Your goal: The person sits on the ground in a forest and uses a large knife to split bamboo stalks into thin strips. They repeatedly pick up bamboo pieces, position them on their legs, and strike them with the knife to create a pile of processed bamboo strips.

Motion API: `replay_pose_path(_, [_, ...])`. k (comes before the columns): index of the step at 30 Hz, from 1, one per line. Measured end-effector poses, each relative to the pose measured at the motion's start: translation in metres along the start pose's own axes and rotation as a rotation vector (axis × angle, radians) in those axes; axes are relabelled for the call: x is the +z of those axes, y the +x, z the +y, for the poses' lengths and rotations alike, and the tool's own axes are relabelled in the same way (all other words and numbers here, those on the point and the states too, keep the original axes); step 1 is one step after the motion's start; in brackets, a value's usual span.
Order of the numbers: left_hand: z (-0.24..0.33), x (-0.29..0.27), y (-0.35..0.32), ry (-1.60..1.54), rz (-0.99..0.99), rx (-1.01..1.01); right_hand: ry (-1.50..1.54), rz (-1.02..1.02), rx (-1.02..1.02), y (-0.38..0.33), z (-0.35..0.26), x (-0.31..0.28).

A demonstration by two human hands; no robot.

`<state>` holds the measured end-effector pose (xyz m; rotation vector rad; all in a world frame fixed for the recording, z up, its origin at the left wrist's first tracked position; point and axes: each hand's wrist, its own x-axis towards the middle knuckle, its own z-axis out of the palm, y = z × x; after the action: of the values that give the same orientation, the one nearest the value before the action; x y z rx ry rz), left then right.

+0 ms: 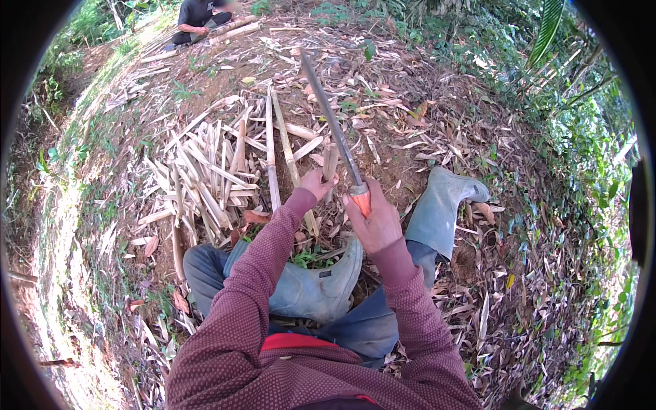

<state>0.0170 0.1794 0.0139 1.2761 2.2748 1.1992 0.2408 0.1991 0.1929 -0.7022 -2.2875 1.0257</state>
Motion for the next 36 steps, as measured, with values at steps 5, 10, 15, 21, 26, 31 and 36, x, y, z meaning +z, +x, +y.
replay_pose_path(5, [0.010, -0.002, -0.002, -0.006, -0.016, -0.040, -0.024, -0.025, 0.032, 0.005, 0.008, 0.008])
replay_pose_path(10, [0.035, -0.016, 0.001, 0.048, -0.055, -0.084, 0.000, 0.081, -0.054, 0.000, -0.007, -0.008])
replay_pose_path(15, [-0.006, 0.020, -0.004, 0.112, 0.083, -0.086, -0.062, 0.000, 0.021, 0.006, 0.014, 0.004])
replay_pose_path(21, [0.042, 0.003, -0.003, 0.024, 0.024, -0.092, -0.020, 0.046, -0.041, 0.006, 0.004, -0.021])
replay_pose_path(26, [0.001, 0.013, -0.012, 0.060, 0.039, -0.109, -0.008, -0.011, -0.013, 0.014, 0.015, -0.004])
replay_pose_path(31, [0.013, 0.020, -0.018, 0.109, 0.046, -0.102, 0.142, -0.064, 0.128, 0.012, 0.028, -0.010])
replay_pose_path(36, [0.065, -0.007, -0.004, 0.050, 0.147, 0.033, 0.310, 0.048, 0.028, 0.015, 0.004, -0.030])
